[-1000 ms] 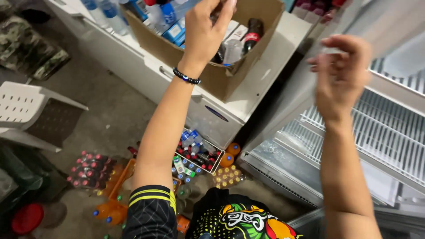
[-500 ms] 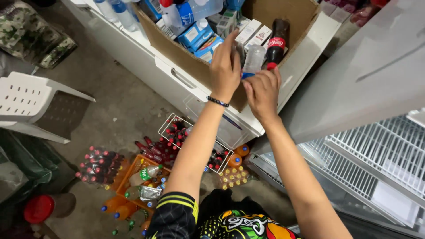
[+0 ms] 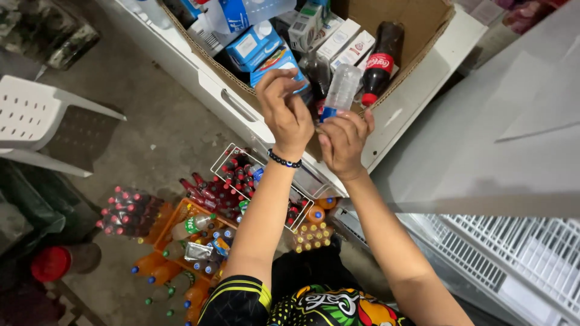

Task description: Stocking various milk cartons and bottled drinks from a cardboard box onto refrigerator shelves.

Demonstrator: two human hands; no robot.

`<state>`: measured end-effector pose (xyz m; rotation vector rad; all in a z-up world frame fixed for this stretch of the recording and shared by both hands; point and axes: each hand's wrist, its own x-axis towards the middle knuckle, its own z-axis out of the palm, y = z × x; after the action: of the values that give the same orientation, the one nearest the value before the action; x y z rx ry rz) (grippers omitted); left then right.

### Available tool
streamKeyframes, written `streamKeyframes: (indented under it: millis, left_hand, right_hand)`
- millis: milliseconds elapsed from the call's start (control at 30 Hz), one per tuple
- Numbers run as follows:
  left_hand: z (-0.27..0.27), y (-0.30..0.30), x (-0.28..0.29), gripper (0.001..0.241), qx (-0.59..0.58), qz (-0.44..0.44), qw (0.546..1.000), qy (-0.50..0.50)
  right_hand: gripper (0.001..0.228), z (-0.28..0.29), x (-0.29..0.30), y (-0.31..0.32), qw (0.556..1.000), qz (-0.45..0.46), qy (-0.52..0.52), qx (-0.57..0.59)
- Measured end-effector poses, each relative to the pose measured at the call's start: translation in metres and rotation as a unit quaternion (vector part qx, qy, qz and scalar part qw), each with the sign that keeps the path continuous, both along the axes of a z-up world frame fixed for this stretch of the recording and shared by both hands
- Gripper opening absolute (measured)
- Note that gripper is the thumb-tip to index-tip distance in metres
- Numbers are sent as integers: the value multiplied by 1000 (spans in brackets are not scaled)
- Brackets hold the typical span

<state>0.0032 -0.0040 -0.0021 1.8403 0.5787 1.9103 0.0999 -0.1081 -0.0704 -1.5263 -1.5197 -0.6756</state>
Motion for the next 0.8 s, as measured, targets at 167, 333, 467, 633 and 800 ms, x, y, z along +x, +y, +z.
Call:
streamKeyframes:
  millis: [167,333,467,633,800]
  left_hand:
    - [-1,-2,2,34,-13,6,1000,-13]
    - [-10,-2,3,30,-44,-49,996,-63]
    - [-17,1,6,30,-48,-39,996,-57]
    - [-62,24,15,26,-102,-108,983,-112]
    - [-46,19,4,24,-76,-75,993,-40]
  right_hand:
    - [11,-4,6,1,999,32,-13,5]
    - [15,-5,6,1,999,52,-1,2]
    - [15,-10,7,5,998,54,-2,9]
    - [18,-47,16,16,993,105,17,46]
    - [24,-25,14,12,995,64,-63,43]
